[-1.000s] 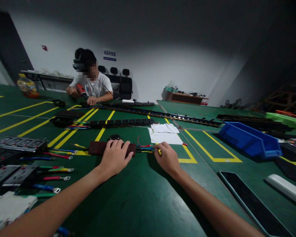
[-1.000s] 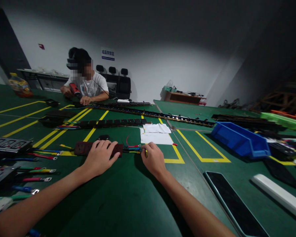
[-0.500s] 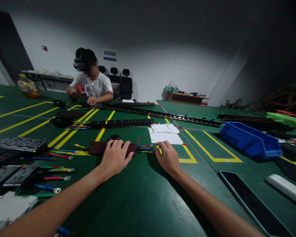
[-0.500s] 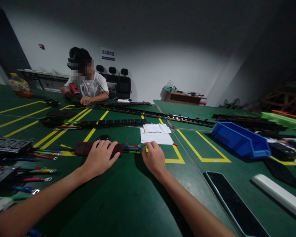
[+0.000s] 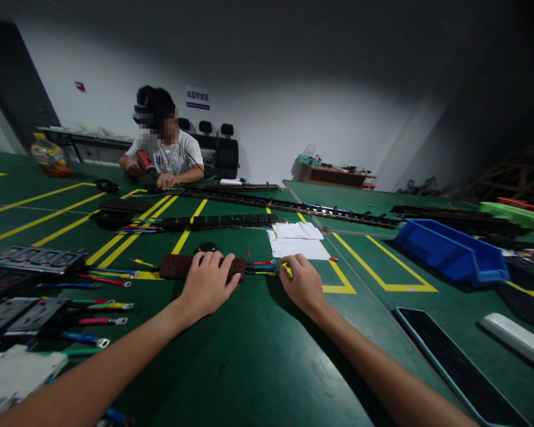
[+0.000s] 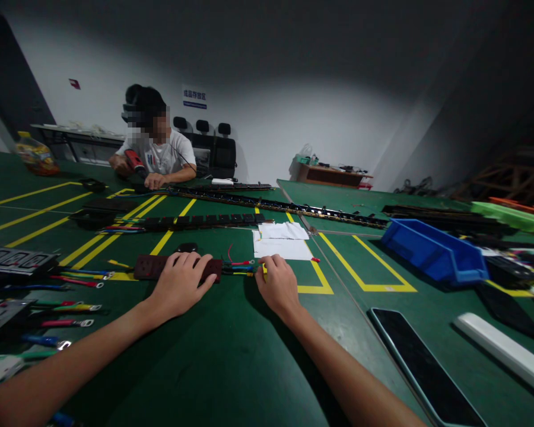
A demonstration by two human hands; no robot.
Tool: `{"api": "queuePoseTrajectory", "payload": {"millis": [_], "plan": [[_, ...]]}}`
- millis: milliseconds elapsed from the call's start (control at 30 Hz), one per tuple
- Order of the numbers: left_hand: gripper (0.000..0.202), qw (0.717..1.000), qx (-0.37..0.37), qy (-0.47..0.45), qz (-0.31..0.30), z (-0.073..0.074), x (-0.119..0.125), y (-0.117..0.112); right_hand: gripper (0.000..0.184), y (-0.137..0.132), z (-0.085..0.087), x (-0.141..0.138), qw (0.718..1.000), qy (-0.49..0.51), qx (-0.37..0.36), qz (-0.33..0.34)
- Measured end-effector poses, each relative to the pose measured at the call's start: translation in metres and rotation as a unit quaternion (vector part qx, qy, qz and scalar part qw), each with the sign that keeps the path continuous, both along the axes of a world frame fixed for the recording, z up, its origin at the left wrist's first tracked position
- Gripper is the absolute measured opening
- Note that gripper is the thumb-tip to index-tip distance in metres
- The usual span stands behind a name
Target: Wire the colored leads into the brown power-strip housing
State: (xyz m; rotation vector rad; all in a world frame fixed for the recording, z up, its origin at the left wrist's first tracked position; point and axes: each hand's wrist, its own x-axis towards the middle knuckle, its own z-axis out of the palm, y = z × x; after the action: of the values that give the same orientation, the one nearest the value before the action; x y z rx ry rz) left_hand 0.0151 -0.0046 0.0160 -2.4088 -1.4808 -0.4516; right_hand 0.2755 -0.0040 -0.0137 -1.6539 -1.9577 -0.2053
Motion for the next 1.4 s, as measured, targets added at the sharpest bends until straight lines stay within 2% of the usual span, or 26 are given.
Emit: {"api": "queuePoseTrajectory", "payload": {"millis": [100, 300, 500, 633, 767, 967, 1200, 1400], "plan": [[0.050, 1.000, 0.001, -0.003, -0.002, -0.0001, -0.0003, 0.0001, 0.015, 0.0004, 0.0000, -0.0005, 1.000, -0.020, -0.021, 0.004], [0.051, 1.000, 0.000, 0.002, -0.004, 0.0000, -0.0004, 0.0009, 0.022, 0.0038, -0.0021, 0.0006, 0.998, -0.054, -0.029, 0.005], [0.051, 1.000, 0.000, 0.004, -0.004, -0.0003, -0.0005, 0.0014, 0.014, 0.0054, -0.0038, 0.0042, 0.996, -0.018, 0.018, 0.088], [0.050, 1.000, 0.006, 0.004, -0.004, -0.0011, -0.0005, 0.0015, 0.016, 0.0025, -0.0012, 0.0034, 0.990, -0.032, 0.055, 0.122], [0.049, 1.000, 0.012, 0.002, -0.005, -0.0014, -0.0004, 0.0014, 0.016, 0.0027, -0.0014, 0.0029, 0.994, -0.030, 0.036, 0.103], [0.049, 1.000, 0.006, -0.014, -0.007, -0.0002, -0.0003, 0.0004, 0.016, 0.0055, -0.0050, 0.0045, 1.000, -0.009, 0.005, 0.015], [0.050, 1.000, 0.002, -0.010, -0.007, -0.0001, -0.0009, 0.0009, 0.030, 0.0056, -0.0060, 0.0070, 0.999, -0.032, 0.013, 0.034], [0.050, 1.000, 0.002, -0.017, -0.012, -0.0004, -0.0009, 0.0009, 0.025, 0.0040, -0.0029, 0.0043, 0.999, -0.031, 0.009, 0.028]]}}
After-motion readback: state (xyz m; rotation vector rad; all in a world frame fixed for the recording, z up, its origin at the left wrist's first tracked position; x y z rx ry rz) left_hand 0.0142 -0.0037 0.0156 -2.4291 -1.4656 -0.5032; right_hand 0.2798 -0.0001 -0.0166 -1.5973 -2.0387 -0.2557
